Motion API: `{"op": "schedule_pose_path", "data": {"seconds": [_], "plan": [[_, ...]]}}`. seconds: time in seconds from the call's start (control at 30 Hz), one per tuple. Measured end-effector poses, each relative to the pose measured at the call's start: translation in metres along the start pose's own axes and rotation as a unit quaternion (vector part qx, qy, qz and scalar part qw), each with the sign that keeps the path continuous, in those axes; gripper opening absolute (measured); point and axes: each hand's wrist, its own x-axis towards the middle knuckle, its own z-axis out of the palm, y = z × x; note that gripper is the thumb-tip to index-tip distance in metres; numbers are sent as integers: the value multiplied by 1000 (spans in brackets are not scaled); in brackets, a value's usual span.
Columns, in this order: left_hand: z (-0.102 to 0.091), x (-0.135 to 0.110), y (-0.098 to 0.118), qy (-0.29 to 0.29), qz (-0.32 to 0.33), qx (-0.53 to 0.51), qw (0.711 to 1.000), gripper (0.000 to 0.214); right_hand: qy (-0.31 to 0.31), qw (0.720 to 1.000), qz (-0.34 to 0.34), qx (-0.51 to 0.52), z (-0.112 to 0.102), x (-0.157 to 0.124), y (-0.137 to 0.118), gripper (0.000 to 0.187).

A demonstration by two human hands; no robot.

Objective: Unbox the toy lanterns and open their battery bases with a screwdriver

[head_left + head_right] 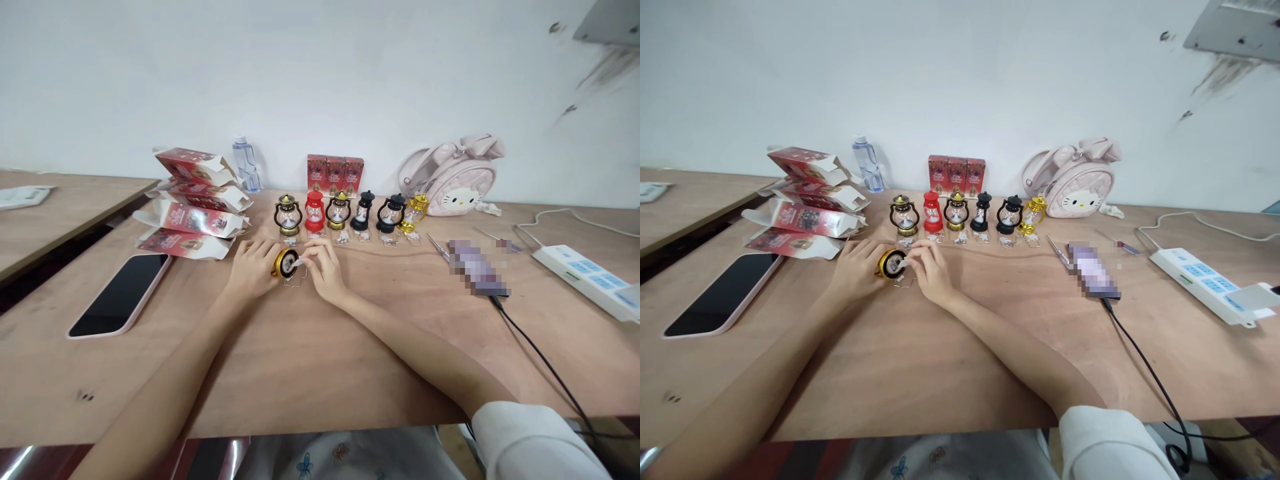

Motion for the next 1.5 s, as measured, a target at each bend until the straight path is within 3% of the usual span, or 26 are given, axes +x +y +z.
{"op": "schedule_pose_path", "data": {"seconds": [0.2,0.47,0.53,0.63,0.77,1.13,1.33,1.5], "plan": [[2,-1,-3,23,-47,5,999,31,-66,989,132,-30,5,4,14,5],[5,-2,-6,20,-61,-1,998,33,-77,984,154,-56,8,3,16,5],[6,-3,-6,16,-63,-1,998,33,-64,987,138,-51,7,2,14,4],[8,-2,-4,6,-63,-6,998,33,-52,996,61,-44,5,2,8,4],[9,-1,-1,-1,-43,-24,999,33,-74,994,-15,-74,3,1,3,8],[8,-2,0,4,-9,-27,1000,31,-85,988,-61,-116,3,1,1,14],[10,-2,-1,-5,16,0,1000,34,-141,980,-63,-128,1,2,3,15],[13,-3,-2,-9,22,12,1000,36,-145,976,-85,-141,0,3,3,16]]}}
